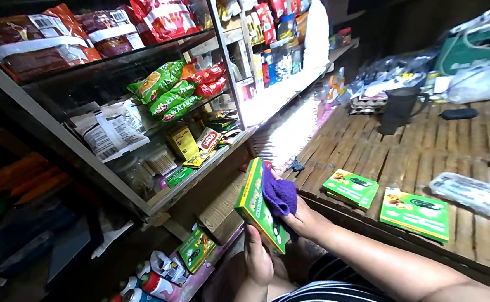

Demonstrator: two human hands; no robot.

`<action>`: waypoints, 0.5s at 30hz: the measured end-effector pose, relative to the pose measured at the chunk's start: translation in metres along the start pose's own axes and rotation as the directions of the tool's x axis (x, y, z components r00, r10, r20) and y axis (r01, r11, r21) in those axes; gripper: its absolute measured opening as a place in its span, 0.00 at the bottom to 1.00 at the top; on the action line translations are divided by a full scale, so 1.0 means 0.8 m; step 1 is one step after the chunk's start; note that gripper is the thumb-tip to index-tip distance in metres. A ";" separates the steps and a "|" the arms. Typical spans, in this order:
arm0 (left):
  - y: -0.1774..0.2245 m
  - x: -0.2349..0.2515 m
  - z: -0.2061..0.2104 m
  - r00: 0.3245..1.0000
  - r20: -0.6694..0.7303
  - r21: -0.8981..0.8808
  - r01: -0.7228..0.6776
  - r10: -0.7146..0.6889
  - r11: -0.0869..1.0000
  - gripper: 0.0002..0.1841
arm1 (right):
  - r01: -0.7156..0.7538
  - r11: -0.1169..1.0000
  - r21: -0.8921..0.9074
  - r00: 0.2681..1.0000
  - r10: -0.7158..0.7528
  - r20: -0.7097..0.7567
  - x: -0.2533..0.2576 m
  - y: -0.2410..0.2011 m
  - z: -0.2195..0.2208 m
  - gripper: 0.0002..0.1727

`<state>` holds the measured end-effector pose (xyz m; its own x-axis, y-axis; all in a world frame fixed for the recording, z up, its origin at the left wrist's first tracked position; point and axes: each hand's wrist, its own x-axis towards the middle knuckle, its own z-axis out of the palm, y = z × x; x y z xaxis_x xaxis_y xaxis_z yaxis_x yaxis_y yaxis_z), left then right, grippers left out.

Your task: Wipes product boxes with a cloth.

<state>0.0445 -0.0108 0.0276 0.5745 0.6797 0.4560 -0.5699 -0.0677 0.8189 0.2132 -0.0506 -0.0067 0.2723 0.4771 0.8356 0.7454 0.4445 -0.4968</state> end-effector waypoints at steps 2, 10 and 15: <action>0.007 0.006 -0.002 0.999 -0.046 -0.053 -0.018 0.015 0.998 0.43 | 0.001 1.000 0.028 0.996 -0.004 0.084 -0.001 -0.010 0.003 0.42; 0.018 0.019 -0.013 0.997 -0.074 -0.007 -0.037 0.036 0.999 0.45 | 0.125 0.978 0.165 0.966 -0.157 0.203 -0.008 -0.037 0.023 0.43; 0.023 0.008 -0.007 0.995 -0.055 -0.002 0.086 -0.086 0.996 0.39 | 0.189 0.968 0.166 0.946 -0.225 0.233 -0.008 -0.050 0.020 0.36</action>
<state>0.0349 -0.0035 0.0436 0.5884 0.7220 0.3640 -0.5192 -0.0077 0.8546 0.1723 -0.0595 0.0040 -0.0520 0.5279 0.8477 0.6717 0.6466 -0.3615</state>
